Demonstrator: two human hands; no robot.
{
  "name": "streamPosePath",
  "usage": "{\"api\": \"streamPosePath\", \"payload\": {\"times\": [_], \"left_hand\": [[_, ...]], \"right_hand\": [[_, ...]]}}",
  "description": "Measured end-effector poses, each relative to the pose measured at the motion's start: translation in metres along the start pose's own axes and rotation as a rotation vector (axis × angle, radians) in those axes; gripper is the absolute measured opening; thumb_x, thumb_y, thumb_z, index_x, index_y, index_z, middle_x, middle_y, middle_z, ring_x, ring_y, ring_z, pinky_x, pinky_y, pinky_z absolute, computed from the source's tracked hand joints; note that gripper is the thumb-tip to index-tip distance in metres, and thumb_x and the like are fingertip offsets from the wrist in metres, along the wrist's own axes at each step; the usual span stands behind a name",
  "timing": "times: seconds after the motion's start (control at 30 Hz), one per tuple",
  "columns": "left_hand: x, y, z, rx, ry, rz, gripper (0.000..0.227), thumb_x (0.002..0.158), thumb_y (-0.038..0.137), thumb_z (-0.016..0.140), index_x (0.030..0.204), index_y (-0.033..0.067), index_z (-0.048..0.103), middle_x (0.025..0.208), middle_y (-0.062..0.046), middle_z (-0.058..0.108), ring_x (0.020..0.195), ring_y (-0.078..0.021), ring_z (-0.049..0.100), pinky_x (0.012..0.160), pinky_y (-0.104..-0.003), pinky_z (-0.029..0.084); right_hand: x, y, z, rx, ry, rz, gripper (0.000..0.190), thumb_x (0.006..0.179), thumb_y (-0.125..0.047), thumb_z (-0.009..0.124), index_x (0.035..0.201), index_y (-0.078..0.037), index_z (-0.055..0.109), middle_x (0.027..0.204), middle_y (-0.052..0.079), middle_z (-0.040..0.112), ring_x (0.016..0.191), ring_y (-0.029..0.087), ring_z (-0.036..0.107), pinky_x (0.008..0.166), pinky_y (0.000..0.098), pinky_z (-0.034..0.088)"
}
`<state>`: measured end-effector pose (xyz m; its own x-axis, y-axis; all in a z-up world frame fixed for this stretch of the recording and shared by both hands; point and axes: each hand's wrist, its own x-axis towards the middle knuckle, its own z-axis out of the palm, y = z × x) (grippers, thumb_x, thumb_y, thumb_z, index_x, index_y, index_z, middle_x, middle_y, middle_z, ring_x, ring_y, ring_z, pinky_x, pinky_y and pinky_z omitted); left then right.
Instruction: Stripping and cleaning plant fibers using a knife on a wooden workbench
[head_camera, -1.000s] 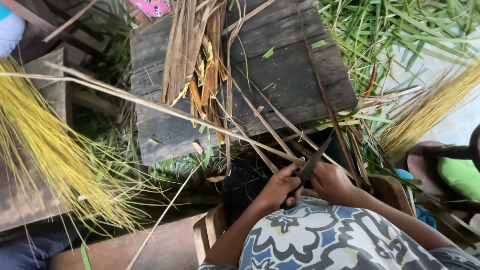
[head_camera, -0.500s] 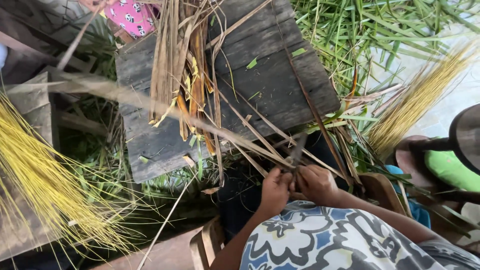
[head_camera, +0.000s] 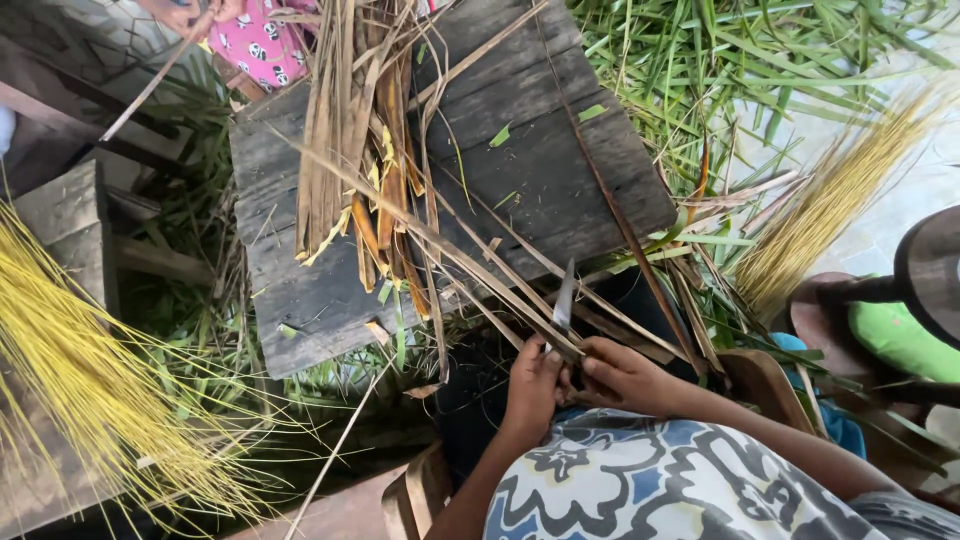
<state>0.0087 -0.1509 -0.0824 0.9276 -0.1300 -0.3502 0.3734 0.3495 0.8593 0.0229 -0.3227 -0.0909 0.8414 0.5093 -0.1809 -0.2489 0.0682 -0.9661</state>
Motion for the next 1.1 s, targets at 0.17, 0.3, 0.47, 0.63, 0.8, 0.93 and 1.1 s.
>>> {"api": "streamPosePath", "payload": {"times": [0.17,0.3,0.47,0.63,0.8,0.93,1.1], "left_hand": [[-0.001,0.008,0.0,0.065,-0.044,0.045,0.033,0.092,0.003,0.044,0.124,0.0042,0.05,0.053,-0.011,0.05,0.035,-0.0145,0.043,0.034,-0.022,0.038],[-0.002,0.013,-0.005,0.063,-0.08,0.058,0.035,0.093,0.004,0.045,0.128,0.0028,0.048,0.055,-0.013,0.053,0.035,-0.0156,0.045,0.036,-0.024,0.04],[0.0,0.012,-0.017,0.086,-0.188,0.022,0.033,0.093,0.003,0.045,0.126,0.0004,0.05,0.055,-0.014,0.054,0.034,-0.0151,0.045,0.035,-0.023,0.039],[-0.013,0.032,-0.011,0.058,-0.387,-0.103,0.023,0.09,0.002,0.048,0.11,0.0014,0.06,0.051,-0.016,0.054,0.03,-0.0131,0.043,0.029,-0.021,0.034],[-0.024,0.054,0.004,-0.235,-0.364,-0.493,0.019,0.097,0.012,0.043,0.116,0.0074,0.045,0.056,-0.009,0.049,0.032,-0.0075,0.036,0.032,-0.017,0.027],[-0.025,0.065,0.01,-0.38,-0.363,-0.574,0.042,0.096,0.011,0.041,0.138,0.0209,0.038,0.055,-0.007,0.042,0.032,-0.0071,0.031,0.032,-0.018,0.03],[-0.028,0.073,0.013,-0.434,-0.444,-0.594,0.052,0.094,0.014,0.047,0.14,0.033,0.034,0.058,-0.006,0.039,0.036,-0.005,0.03,0.035,-0.016,0.029]], "right_hand": [[-0.009,-0.04,0.011,0.439,0.12,0.383,0.012,0.09,-0.005,0.047,0.095,0.003,0.054,0.064,0.015,0.053,0.044,0.013,0.043,0.035,0.0218,0.032],[-0.009,-0.041,0.01,0.618,0.117,0.378,0.019,0.09,-0.013,0.048,0.084,0.004,0.055,0.061,0.015,0.053,0.045,0.012,0.04,0.038,0.0225,0.029],[-0.012,-0.039,0.009,0.654,-0.008,0.332,0.015,0.09,-0.006,0.048,0.082,0.006,0.054,0.057,0.015,0.047,0.045,0.013,0.039,0.038,0.0204,0.032],[-0.008,-0.029,0.004,0.484,0.064,0.258,0.02,0.092,0.0,0.047,0.072,-0.001,0.045,0.054,0.01,0.042,0.045,0.012,0.036,0.04,0.022,0.03],[-0.009,-0.027,0.0,-0.699,0.048,-0.157,0.056,0.071,-0.032,0.076,0.115,-0.002,0.056,0.116,0.011,0.063,0.105,0.017,0.061,0.086,0.0251,0.045],[-0.01,-0.029,0.01,-0.757,0.228,-0.278,0.024,0.077,-0.003,0.047,0.098,-0.007,0.059,0.068,0.009,0.06,0.057,0.024,0.057,0.053,0.0343,0.044],[-0.009,-0.037,0.013,-0.84,0.265,-0.452,0.006,0.076,0.0,0.048,0.076,-0.006,0.05,0.061,0.011,0.051,0.051,0.029,0.048,0.046,0.039,0.035]]}}
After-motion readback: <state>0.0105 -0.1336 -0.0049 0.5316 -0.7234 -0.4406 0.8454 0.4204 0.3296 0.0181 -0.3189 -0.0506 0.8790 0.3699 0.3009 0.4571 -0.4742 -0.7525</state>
